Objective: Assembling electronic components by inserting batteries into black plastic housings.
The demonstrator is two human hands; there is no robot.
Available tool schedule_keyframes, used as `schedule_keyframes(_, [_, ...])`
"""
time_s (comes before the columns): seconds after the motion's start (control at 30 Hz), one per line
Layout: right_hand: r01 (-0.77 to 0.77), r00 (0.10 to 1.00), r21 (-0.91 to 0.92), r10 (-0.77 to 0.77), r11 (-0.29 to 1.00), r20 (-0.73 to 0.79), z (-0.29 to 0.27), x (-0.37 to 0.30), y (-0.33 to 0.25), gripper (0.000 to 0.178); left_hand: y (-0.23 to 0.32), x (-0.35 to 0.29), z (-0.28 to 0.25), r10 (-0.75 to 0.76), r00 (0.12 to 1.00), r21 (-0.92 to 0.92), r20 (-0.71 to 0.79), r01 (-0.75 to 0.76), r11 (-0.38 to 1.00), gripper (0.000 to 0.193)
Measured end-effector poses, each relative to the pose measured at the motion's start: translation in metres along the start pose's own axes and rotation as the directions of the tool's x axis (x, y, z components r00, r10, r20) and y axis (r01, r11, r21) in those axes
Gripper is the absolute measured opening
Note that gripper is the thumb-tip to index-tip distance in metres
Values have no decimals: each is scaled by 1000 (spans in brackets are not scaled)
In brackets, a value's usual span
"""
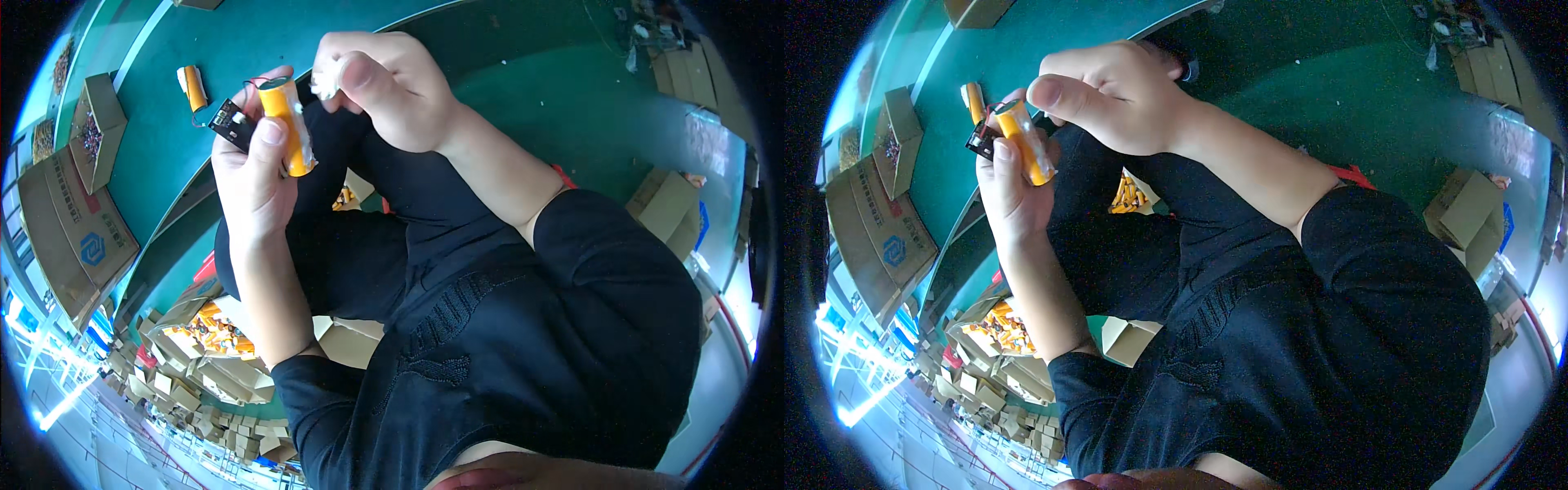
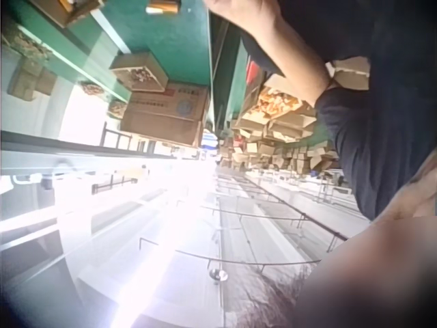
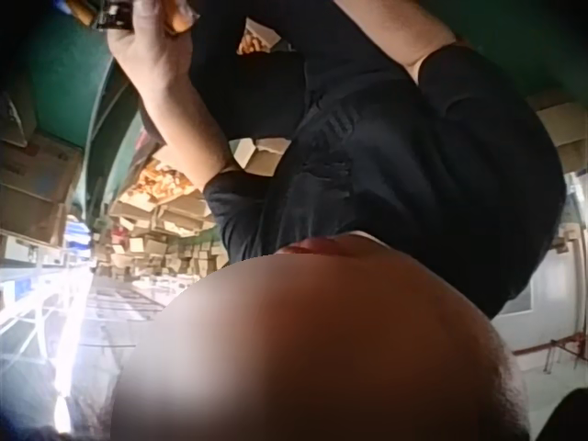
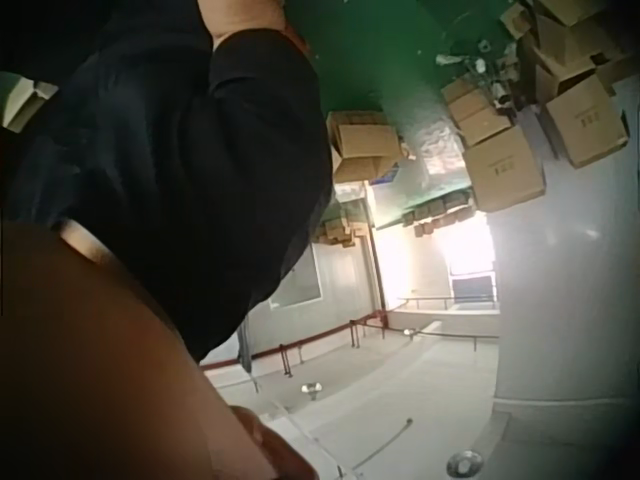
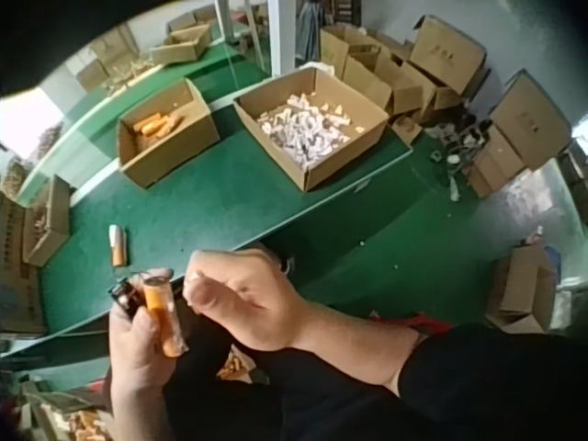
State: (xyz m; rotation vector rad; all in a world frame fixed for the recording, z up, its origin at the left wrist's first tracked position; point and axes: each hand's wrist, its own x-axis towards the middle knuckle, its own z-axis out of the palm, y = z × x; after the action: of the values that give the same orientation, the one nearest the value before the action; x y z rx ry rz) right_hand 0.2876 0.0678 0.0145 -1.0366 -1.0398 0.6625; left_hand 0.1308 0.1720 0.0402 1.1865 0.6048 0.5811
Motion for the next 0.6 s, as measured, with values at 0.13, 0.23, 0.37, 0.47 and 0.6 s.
schedule_keyframes(0.13, [24,1000,-14,-25,1000,-10,5,0,0,31,-2,-1,0,6,1000,35,13,-7,999,43])
schedule_keyframes(0.23, [35,999,-175,-40,984,-25,12,0,-9,31,-2,-2,0,-29,999,60,-24,31,998,36])
schedule_keyframes(0.37, [169,965,-336,-224,927,-134,19,-1,0,29,-8,0,-2,12,997,-64,76,-7,998,30])
schedule_keyframes(0.47, [254,923,-434,-351,865,-159,21,1,11,27,-10,1,2,16,997,-101,74,-8,995,28])
schedule_keyframes(0.6, [390,838,-549,-532,739,-121,16,7,25,23,-10,1,9,-15,999,-82,-37,12,997,27])
